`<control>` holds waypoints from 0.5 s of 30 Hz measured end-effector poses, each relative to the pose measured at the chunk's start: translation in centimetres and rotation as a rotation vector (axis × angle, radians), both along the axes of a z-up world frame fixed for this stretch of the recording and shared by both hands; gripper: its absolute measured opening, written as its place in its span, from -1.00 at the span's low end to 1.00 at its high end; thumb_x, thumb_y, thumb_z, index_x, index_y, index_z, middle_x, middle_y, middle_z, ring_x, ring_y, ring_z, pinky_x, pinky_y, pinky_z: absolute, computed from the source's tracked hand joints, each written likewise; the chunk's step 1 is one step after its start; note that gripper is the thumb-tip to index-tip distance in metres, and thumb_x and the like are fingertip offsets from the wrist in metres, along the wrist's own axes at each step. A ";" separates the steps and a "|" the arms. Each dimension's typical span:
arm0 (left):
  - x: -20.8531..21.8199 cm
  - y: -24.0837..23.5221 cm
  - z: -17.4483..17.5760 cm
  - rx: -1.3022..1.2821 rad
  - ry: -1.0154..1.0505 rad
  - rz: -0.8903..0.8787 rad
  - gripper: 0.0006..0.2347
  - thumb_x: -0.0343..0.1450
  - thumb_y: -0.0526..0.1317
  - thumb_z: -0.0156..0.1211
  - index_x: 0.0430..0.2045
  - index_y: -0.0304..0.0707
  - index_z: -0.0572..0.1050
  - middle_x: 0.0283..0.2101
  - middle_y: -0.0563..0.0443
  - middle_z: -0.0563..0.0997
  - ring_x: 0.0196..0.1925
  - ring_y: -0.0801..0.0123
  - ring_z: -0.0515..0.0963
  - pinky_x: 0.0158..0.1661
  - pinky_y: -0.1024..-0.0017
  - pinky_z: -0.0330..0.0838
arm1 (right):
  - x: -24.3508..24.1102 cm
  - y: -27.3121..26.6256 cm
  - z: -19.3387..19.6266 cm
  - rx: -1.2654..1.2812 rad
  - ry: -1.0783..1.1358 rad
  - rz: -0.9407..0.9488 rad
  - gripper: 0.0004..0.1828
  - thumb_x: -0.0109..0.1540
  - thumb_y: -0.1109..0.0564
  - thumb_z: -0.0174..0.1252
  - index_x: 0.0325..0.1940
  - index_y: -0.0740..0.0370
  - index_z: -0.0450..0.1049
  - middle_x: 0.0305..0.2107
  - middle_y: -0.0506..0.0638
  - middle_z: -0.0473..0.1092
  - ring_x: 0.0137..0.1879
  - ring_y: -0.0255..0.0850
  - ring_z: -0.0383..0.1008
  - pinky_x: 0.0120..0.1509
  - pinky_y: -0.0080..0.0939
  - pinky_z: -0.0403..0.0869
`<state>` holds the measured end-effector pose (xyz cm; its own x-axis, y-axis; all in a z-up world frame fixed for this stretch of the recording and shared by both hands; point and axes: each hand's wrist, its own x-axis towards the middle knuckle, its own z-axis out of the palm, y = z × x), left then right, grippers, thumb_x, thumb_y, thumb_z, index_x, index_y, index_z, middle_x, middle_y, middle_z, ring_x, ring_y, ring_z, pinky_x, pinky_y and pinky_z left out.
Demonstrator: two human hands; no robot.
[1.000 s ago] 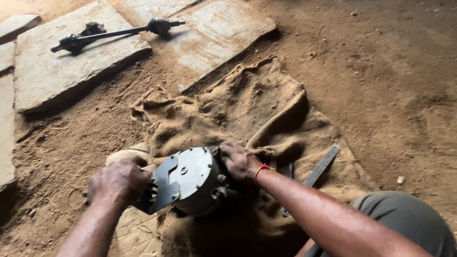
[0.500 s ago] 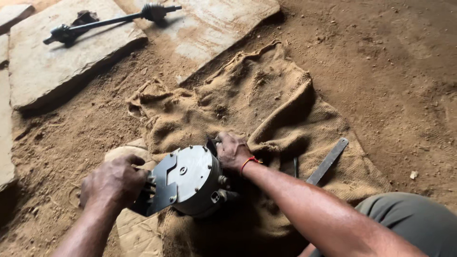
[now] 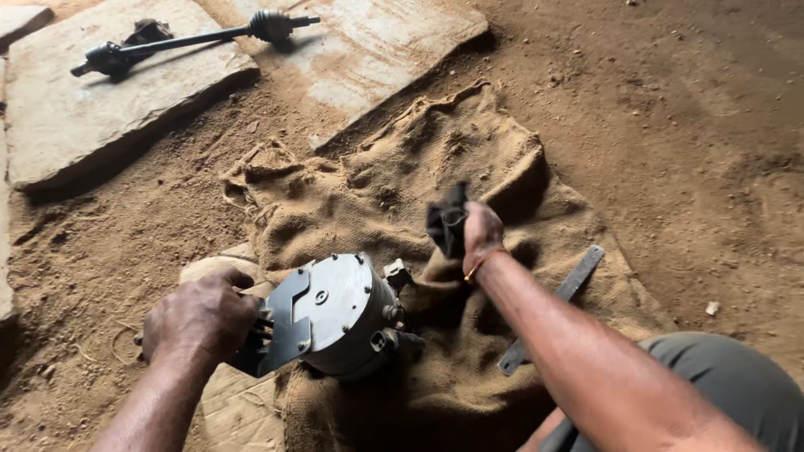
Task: The person is sitting on the ground and working on a mechanical part, likely a starter motor. They use a rag to wipe the surface and a metal tool to scrape or adjust components on the part.
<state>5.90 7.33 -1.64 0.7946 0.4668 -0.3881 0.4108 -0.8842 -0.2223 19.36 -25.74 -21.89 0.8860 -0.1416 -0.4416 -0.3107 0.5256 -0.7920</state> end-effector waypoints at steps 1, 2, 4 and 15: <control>-0.1 0.0 0.1 -0.007 -0.027 -0.003 -0.65 0.52 0.17 -0.01 0.23 0.50 0.42 -0.25 0.09 0.73 -0.36 0.41 0.65 -0.34 0.41 0.54 | -0.3 0.5 1.1 -0.048 -0.089 0.059 -0.69 0.33 0.07 -0.08 -0.01 0.34 0.42 -0.33 0.08 0.46 -0.28 -0.12 0.53 -0.23 -0.08 0.54; -0.2 0.1 0.3 -0.014 -0.053 -0.007 -0.66 0.51 0.18 0.01 0.20 0.53 0.45 -0.23 0.10 0.73 -0.35 0.40 0.63 -0.33 0.41 0.51 | -1.0 1.4 2.1 -0.091 -0.164 0.107 -0.69 0.33 0.05 -0.07 0.00 0.32 0.41 -0.32 0.09 0.46 -0.25 -0.10 0.53 -0.20 -0.07 0.53; 0.4 0.0 0.4 -0.030 -0.075 -0.020 -0.67 0.50 0.18 0.03 0.18 0.54 0.46 -0.21 0.11 0.73 -0.35 0.40 0.64 -0.35 0.41 0.50 | -3.3 3.5 3.0 -0.567 -0.475 0.448 -0.68 0.33 0.02 -0.06 0.02 0.29 0.38 -0.29 0.10 0.47 -0.21 -0.07 0.53 -0.15 -0.04 0.52; 0.4 0.3 -0.1 -0.025 -0.027 0.003 -0.66 0.53 0.20 -0.01 0.16 0.41 0.50 -0.30 0.09 0.75 -0.42 0.43 0.64 -0.44 0.46 0.48 | -7.3 6.8 3.0 -1.040 -0.446 0.630 -0.56 0.31 -0.21 -0.07 0.08 0.12 0.29 -0.26 0.17 0.48 -0.09 0.08 0.54 0.01 0.11 0.45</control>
<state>6.32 7.61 -1.75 0.8034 0.4598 -0.3783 0.4192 -0.8880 -0.1891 12.08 -18.92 -18.90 0.9665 0.2550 -0.0282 0.1167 -0.5349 -0.8368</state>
